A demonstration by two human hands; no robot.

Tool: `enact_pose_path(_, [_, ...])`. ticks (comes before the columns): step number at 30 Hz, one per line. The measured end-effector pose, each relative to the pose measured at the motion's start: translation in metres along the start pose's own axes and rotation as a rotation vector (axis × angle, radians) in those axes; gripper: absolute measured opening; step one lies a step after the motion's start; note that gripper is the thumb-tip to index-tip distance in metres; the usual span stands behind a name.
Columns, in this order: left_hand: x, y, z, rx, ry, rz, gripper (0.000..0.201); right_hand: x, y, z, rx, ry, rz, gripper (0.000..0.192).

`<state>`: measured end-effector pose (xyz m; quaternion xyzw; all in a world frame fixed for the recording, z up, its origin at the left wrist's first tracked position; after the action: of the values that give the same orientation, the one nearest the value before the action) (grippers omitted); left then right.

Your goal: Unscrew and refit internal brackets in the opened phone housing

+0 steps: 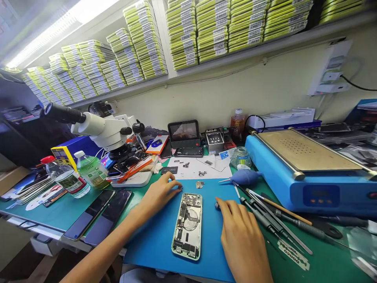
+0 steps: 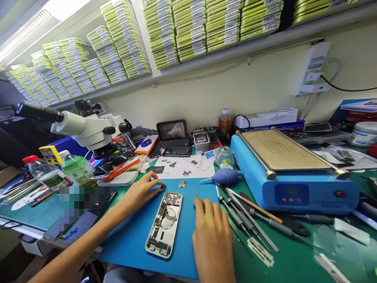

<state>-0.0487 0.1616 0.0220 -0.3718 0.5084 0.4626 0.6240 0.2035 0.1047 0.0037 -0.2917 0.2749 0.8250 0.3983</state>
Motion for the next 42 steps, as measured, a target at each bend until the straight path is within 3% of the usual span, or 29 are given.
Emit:
enact_pose_path(8, [-0.008, 0.000, -0.029, -0.053, 0.006, -0.101, 0.038, 0.000, -0.001, 0.000, -0.022, 0.001, 0.004, 0.052])
enact_pose_path(13, [-0.010, -0.001, -0.060, -0.141, 0.011, -0.164, 0.017, 0.001, 0.000, 0.000, -0.026, 0.002, 0.002, 0.049])
enact_pose_path(20, [-0.006, -0.009, -0.098, -0.245, 0.030, -0.252, 0.023, 0.001, 0.001, 0.002, -0.069, 0.021, -0.024, 0.041])
enact_pose_path(24, [-0.007, -0.003, -0.099, -0.218, 0.054, -0.324, 0.036, 0.001, 0.002, 0.003, -0.088, 0.042, -0.026, 0.038])
enact_pose_path(31, [-0.006, 0.002, -0.090, -0.173, 0.033, -0.318, 0.022, 0.000, 0.003, 0.006, -0.077, 0.050, -0.030, 0.033])
enact_pose_path(42, [-0.003, -0.002, -0.111, -0.258, -0.036, -0.251, 0.027, -0.001, 0.006, 0.007, -0.066, 0.080, 0.000, 0.032])
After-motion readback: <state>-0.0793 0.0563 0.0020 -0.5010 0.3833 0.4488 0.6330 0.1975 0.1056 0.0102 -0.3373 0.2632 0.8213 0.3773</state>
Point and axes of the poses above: each hand's wrist, its own z-axis towards the middle knuckle, its own x-axis out of the palm, y = z × x, the point moved 6 cm from there along z, towards the middle knuckle, and after that the axes turned 13 degrees about z, right-handed, at the moved point
